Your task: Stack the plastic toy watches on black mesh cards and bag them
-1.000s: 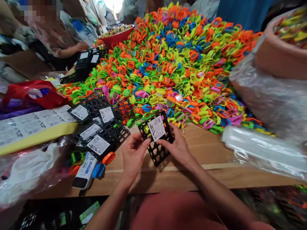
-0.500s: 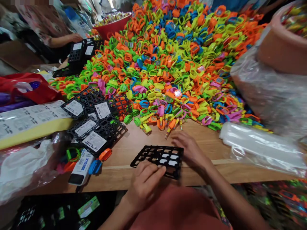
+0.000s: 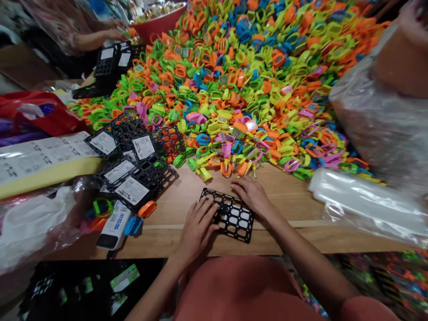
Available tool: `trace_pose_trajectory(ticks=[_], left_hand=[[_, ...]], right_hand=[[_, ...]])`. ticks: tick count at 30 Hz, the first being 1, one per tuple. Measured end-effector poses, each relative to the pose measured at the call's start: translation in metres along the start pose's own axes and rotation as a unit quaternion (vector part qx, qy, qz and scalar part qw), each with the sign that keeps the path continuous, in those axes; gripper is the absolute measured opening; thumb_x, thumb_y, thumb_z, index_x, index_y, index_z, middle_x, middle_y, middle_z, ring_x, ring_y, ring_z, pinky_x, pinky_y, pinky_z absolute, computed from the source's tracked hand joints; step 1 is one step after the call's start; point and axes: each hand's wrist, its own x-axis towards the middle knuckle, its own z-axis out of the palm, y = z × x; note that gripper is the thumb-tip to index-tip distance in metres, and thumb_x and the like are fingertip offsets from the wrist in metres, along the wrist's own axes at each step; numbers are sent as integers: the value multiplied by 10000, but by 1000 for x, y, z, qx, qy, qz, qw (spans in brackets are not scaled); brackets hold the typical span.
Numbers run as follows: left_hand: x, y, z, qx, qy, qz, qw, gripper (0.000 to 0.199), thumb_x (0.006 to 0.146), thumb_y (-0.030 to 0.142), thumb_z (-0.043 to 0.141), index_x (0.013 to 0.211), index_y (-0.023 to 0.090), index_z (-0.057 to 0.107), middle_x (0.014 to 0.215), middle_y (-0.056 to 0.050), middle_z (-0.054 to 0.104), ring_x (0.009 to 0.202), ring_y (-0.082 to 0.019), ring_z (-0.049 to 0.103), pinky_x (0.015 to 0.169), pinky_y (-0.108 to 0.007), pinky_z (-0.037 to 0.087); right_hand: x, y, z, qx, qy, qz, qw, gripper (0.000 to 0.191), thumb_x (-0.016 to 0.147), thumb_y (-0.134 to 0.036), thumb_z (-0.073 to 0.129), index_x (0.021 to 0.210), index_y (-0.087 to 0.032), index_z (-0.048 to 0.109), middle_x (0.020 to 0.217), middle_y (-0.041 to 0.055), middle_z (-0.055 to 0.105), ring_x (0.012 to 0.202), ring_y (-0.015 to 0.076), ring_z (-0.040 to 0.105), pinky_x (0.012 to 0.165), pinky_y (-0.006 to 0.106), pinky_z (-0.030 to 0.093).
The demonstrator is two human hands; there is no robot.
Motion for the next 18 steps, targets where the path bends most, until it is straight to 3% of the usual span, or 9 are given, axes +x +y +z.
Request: trace_pose_trajectory(ticks=[3,6,11,14,18], left_hand=[[10,4,11,29,-73,40,996,628,1072,472,399,1617,177,300,1623,-172,435,1579,-303,280,1253,-562,309],[21,14,27,59,-131,46,989,757,1044,587,373,1627,119,261,1656,-179,369,1591,-305,240,1275,-566,258],[28,17,41,120,-160,60,978,781,1054,576,355,1616,42,259,1678,-185,309,1604,-298,186,1291,-548,226],[28,16,42,134,-163,58,976,779,1055,579,358,1614,43,269,1681,-175,307,1603,-294,194,1288,-536,241],[34,19,45,131,-154,39,979,726,1073,545,331,1611,58,291,1681,-159,315,1599,-279,217,1293,-518,232]], right_hand=[[-4,4,1,17,26,12,999,252,1034,-375,539,1023,-220,737,1014,102,694,958,264,645,858,379,502],[-8,5,-4,35,54,34,997,244,1012,-399,576,942,-210,714,925,85,690,888,251,637,810,366,488],[-24,7,-9,113,95,99,984,279,977,-458,622,849,-212,650,775,24,631,698,183,575,656,310,446],[-36,6,-10,219,105,163,956,298,913,-498,704,881,-218,607,721,-21,585,613,143,523,578,271,428],[-42,-1,-13,349,125,217,903,428,803,-490,817,1060,-218,609,835,-10,635,719,146,598,663,266,504]])
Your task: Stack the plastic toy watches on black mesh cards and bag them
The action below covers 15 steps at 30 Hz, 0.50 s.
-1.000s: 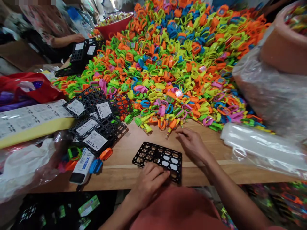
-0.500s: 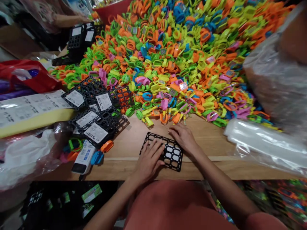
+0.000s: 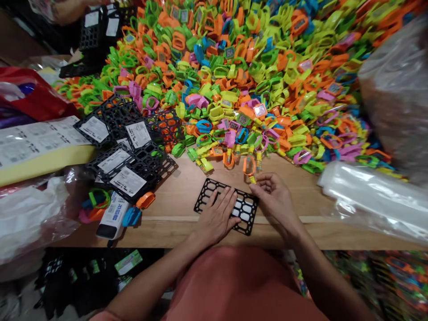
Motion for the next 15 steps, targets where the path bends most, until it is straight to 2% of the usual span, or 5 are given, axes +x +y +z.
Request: trace_pose_trajectory(ticks=[3,6,9,11,15], left_hand=[[12,4,1,-11,3,-17,1000,716,1077,533,324,1601,44,311,1681,-174,308,1599,-282,217,1307,-515,188],[21,4,-3,-49,-7,-17,999,749,1062,581,322,1596,55,329,1677,-186,313,1600,-291,212,1307,-517,179],[17,-4,-12,-123,-10,3,992,729,1052,589,349,1628,146,282,1683,-161,323,1607,-284,184,1309,-553,147],[3,-15,-19,-190,27,-14,981,652,1072,525,359,1633,204,274,1682,-146,338,1608,-273,187,1305,-577,135],[-36,-44,-27,-327,142,-139,924,635,1033,483,527,1591,225,371,1639,-158,405,1556,-288,312,1274,-515,273]], right_hand=[[-1,-8,3,51,-51,36,997,566,737,-515,854,1171,-219,645,842,0,656,768,167,627,698,286,530],[-1,-16,9,60,-107,47,991,508,731,-553,846,1090,-217,717,905,28,703,805,184,632,748,319,540],[-2,-25,17,41,-136,24,990,463,752,-602,810,986,-210,735,928,39,713,805,195,621,741,329,530],[-2,-30,22,15,-131,-4,991,428,778,-608,783,903,-204,713,851,27,675,757,181,584,689,303,496],[-1,-34,38,-29,-134,-52,989,330,809,-515,768,836,-197,685,757,-1,578,692,155,504,641,278,421]])
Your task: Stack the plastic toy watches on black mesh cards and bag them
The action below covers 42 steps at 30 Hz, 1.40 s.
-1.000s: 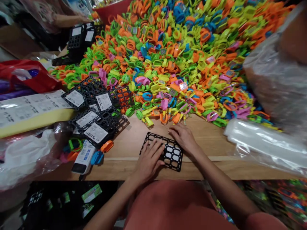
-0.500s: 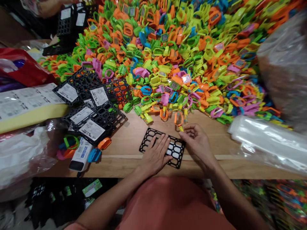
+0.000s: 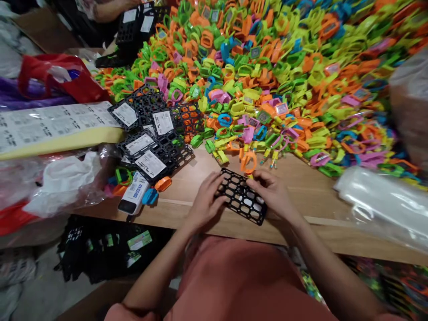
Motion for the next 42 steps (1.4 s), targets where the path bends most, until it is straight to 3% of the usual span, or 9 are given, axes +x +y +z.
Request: trace_pose_trajectory(ticks=[4,12,21,28,31,33,36,38,42], left_hand=[[-17,-22,-18,-53,-7,-76,996,835,871,478,782,1579,253,402,1560,-147,491,1472,-341,402,1234,-530,331],[-15,-25,-9,-69,16,-130,989,791,829,225,774,1549,236,447,1448,-123,570,1344,-312,477,1167,-474,381],[-17,-20,-8,-66,10,-141,988,807,842,231,746,1576,249,411,1444,-122,539,1344,-304,459,1170,-456,363],[-18,-29,-2,-73,34,-136,987,703,901,347,707,1550,222,467,1362,-140,590,1280,-297,511,1139,-452,397],[-19,-34,4,-47,71,-134,987,593,944,430,636,1487,207,550,1316,-156,613,1235,-313,545,1100,-488,429],[-20,-37,6,-42,74,-121,989,534,960,452,614,1438,216,600,1355,-152,612,1258,-316,536,1100,-497,436],[-22,-39,5,-50,63,-102,991,461,969,427,608,1382,228,643,1424,-129,600,1308,-303,511,1136,-495,430],[-24,-36,1,-60,51,-100,992,460,966,410,609,1384,221,639,1430,-129,602,1315,-294,512,1152,-496,431],[-23,-28,-13,-71,14,-106,992,474,961,374,575,1402,208,624,1464,-143,573,1347,-299,500,1173,-529,423]], right_hand=[[7,4,28,4,-72,10,997,285,814,-437,741,969,-199,712,831,12,630,724,172,548,676,297,453],[12,19,78,23,-158,-16,987,284,862,-252,620,1139,-203,655,1019,49,742,940,220,691,877,352,535],[6,24,82,-128,-163,-156,966,200,931,-160,506,1063,-202,650,970,78,729,863,233,684,817,345,545],[-2,34,92,-169,-171,-283,928,311,912,-55,421,1103,-182,632,944,121,693,872,254,648,790,361,539],[7,18,78,-159,-223,-251,929,272,974,-104,442,1118,-211,645,978,85,716,891,223,667,827,339,542],[19,6,54,-162,-200,-233,938,229,1004,-165,474,1123,-232,657,1047,68,732,962,210,679,877,332,537],[41,-3,4,-229,-12,-204,952,188,1002,-245,487,1042,-228,670,1011,70,729,939,227,668,858,352,522],[53,2,-29,-296,122,-145,936,169,976,-314,513,1005,-213,645,942,79,706,854,245,644,803,372,508],[66,31,-64,-347,202,-28,915,348,857,-431,638,1099,-203,534,897,81,669,779,268,607,722,383,488]])
